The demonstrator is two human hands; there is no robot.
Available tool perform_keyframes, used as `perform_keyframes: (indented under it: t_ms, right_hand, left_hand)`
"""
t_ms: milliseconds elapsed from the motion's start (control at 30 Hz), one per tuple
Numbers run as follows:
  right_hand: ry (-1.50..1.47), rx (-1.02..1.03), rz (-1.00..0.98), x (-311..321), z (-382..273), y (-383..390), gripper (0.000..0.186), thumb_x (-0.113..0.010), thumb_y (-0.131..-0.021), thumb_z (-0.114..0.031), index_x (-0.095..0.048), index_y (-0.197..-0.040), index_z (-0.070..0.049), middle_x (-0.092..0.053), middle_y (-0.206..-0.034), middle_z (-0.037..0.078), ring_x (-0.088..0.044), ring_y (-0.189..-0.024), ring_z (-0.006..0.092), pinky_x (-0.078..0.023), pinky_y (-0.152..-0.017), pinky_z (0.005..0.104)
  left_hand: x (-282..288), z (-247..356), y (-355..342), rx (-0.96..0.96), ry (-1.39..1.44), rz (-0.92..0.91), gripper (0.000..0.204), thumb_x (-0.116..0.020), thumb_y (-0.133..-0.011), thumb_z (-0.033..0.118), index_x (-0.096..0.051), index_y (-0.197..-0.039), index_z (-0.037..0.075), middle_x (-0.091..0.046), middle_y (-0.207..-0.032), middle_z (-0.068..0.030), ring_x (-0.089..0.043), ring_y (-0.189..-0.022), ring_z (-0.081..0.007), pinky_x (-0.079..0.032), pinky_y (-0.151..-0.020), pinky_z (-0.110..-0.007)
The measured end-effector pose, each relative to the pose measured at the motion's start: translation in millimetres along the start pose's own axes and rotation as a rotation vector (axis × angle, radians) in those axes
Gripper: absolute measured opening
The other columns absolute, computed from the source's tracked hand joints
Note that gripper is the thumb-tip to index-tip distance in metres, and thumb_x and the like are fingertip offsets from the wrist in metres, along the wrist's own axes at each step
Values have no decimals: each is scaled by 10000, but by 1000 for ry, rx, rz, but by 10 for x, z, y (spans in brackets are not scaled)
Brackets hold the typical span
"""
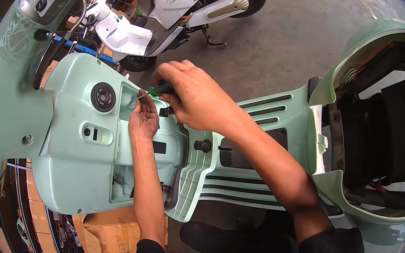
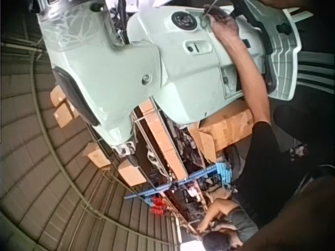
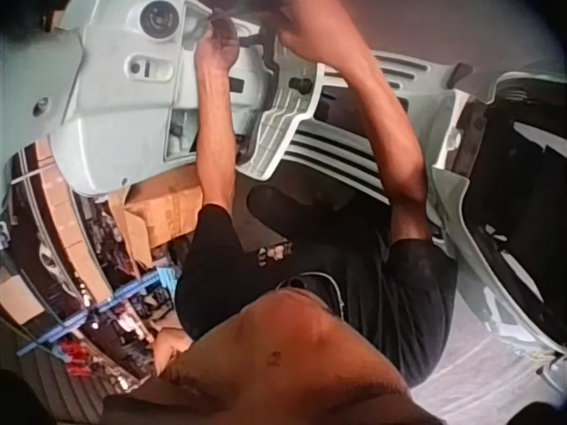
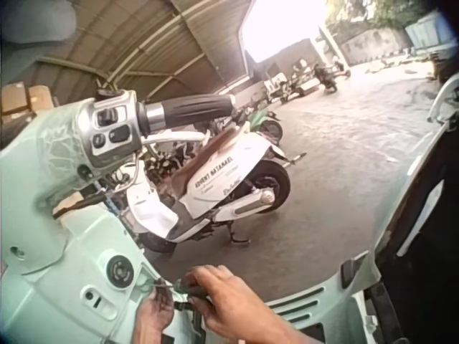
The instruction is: The person unscrews panels from a scooter using a screwdriver, handles loose screws, and removes the front brake caliper by hand.
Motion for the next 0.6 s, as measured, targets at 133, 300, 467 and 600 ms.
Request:
perform_keyframes:
  t_ms: [133,300,467,600]
  right_hand:
    - [64,93,-23,14,-142,-268,233,-684,-810,-31,-553,-999,2,-655,-919,180,-626,-894,372,-503,-766,420]
    - [373,-341,-65,138,-38,-367,285,-549,-883,-236,-490,-1071,-29,-648,-754,230,-622,-780,456,-479,-712,521]
    - [346,-173,21,105,-102,-311,387,-484,-854,-241,-418,-1195,-70,-652,-915,260,-621,-818,465,-465,-738,559]
    - [197,-291,-43,121,28,-370,335,-443,-966,-328,-447,-1152,-50,-664,-807,238,-622,-806,469,-470,-714,552]
  left_hand:
    - [-51,-8,4,59,28,-117,243,-419,-1027,132,-580,-1148,-3,-650,-1165,-95,-638,-1072,-202,-539,-975,-351]
    - [-392,-197,208,82,-103,-252,224,-439,-1018,117,-566,-1169,10,-663,-1141,-75,-641,-1056,-204,-556,-941,-334]
    - [-383,-145,222,69,-127,-205,184,-450,-1010,100,-579,-1119,26,-661,-1139,-91,-648,-1048,-207,-567,-921,-324]
    - [-528,-248,284,41,-130,-251,198,-476,-1007,149,-572,-1126,23,-655,-1142,-90,-627,-1087,-213,-535,-976,-349]
Point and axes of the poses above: each hand's wrist, its own y-axis away from the middle knuckle, its own x-axis out of the back of the hand, z = x × y, the point moved 5 cm from there along -y, towards the middle knuckle
